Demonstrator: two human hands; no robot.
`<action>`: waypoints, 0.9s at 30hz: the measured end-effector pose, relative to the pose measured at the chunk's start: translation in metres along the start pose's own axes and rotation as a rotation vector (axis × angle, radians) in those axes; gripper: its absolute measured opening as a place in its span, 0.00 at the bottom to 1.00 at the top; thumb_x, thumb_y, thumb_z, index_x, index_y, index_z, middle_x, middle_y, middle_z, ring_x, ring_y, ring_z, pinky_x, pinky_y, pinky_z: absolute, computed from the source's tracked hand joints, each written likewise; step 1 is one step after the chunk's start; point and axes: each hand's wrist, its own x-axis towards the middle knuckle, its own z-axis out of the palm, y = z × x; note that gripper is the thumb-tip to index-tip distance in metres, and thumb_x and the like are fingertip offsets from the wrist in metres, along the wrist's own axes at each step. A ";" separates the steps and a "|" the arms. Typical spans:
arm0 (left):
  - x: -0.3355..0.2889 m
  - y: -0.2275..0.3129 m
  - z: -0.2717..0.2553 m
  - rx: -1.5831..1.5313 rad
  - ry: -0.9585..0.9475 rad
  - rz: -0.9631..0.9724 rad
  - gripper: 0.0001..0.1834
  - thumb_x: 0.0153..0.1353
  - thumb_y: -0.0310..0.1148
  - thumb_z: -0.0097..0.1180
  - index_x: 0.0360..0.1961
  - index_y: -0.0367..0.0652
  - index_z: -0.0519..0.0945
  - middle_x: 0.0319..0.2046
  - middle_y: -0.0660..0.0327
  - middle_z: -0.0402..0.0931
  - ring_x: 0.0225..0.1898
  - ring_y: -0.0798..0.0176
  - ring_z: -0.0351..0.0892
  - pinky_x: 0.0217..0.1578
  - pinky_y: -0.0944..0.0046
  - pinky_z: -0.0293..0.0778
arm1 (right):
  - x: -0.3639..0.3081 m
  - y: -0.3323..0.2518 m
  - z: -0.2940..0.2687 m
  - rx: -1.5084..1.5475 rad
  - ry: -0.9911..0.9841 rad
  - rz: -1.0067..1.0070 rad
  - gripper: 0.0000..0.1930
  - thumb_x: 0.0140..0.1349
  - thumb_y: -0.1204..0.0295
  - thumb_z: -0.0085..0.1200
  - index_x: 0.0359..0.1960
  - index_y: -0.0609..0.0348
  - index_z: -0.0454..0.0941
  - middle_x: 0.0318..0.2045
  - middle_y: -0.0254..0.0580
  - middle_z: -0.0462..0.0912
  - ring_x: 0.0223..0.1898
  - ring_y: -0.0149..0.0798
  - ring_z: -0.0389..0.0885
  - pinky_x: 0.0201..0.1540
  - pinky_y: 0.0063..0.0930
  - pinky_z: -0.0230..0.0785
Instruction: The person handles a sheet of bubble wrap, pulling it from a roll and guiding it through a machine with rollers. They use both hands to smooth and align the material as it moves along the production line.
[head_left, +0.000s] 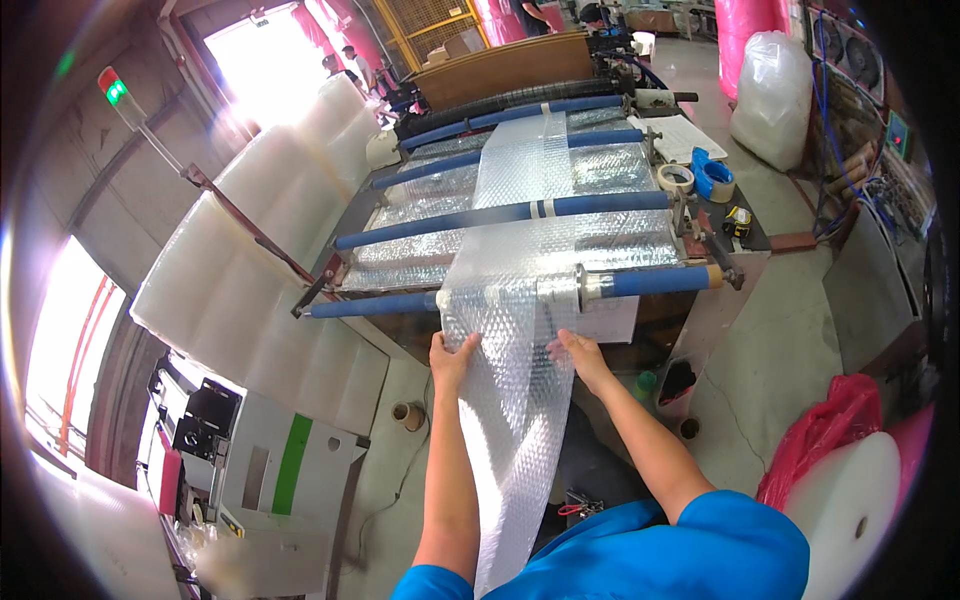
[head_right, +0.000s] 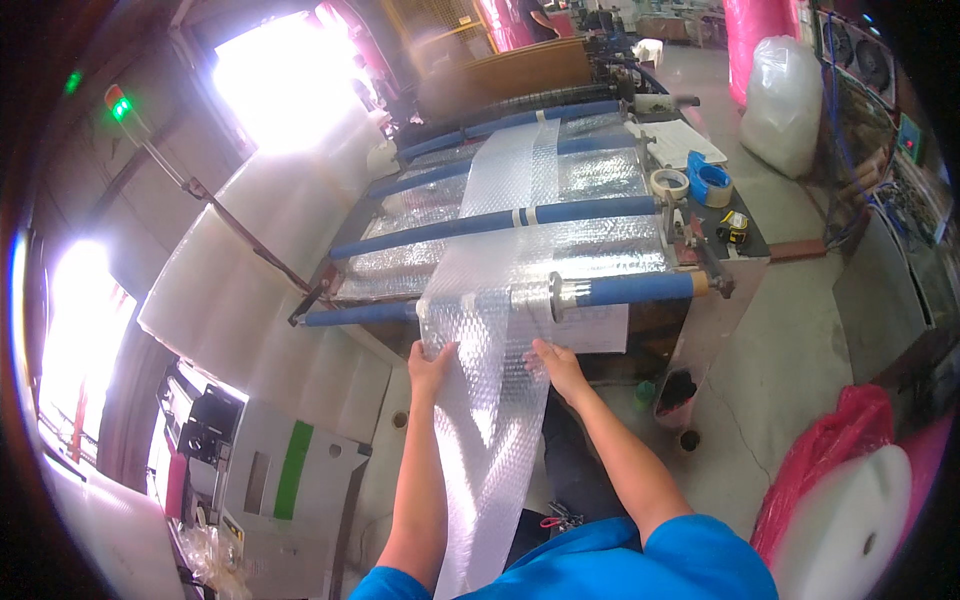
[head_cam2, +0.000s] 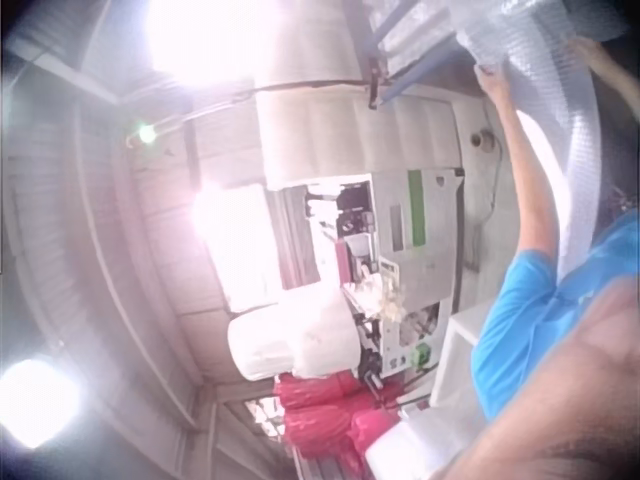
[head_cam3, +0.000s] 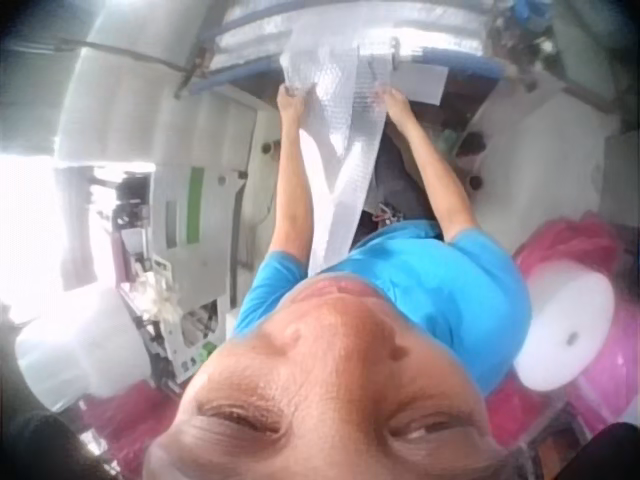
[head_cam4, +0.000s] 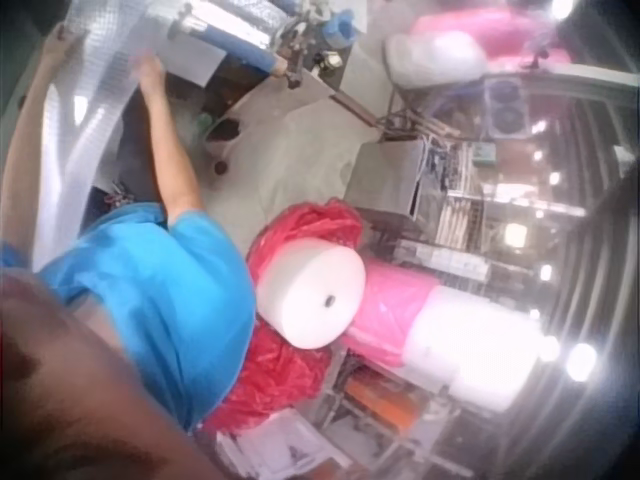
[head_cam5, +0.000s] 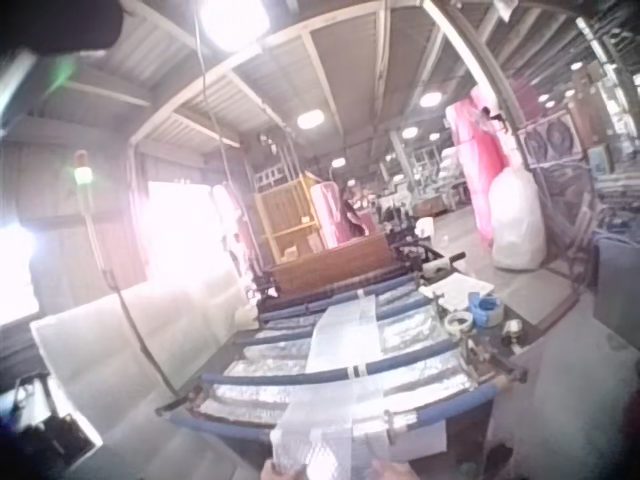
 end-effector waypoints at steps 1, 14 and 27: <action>-0.003 0.001 -0.003 -0.010 -0.034 -0.009 0.23 0.41 0.38 0.64 0.33 0.37 0.70 0.24 0.62 0.72 0.23 0.69 0.70 0.26 0.70 0.67 | -0.002 0.000 -0.001 -0.035 -0.002 -0.003 0.18 0.57 0.59 0.46 0.30 0.66 0.74 0.25 0.37 0.76 0.25 0.28 0.73 0.30 0.20 0.64; -0.131 -0.017 -0.078 0.177 0.027 -0.183 0.27 0.36 0.44 0.65 0.33 0.35 0.72 0.30 0.54 0.75 0.32 0.63 0.74 0.35 0.64 0.69 | -0.123 0.017 0.024 -0.433 -0.123 0.082 0.18 0.54 0.60 0.49 0.20 0.65 0.75 0.11 0.32 0.71 0.15 0.25 0.68 0.20 0.24 0.60; -0.137 -0.049 -0.051 0.181 0.095 -0.222 0.26 0.40 0.50 0.61 0.30 0.37 0.73 0.29 0.54 0.76 0.33 0.61 0.76 0.34 0.63 0.69 | -0.117 0.045 0.010 -0.409 -0.027 -0.081 0.18 0.55 0.59 0.48 0.17 0.62 0.74 0.11 0.33 0.70 0.14 0.24 0.65 0.18 0.21 0.57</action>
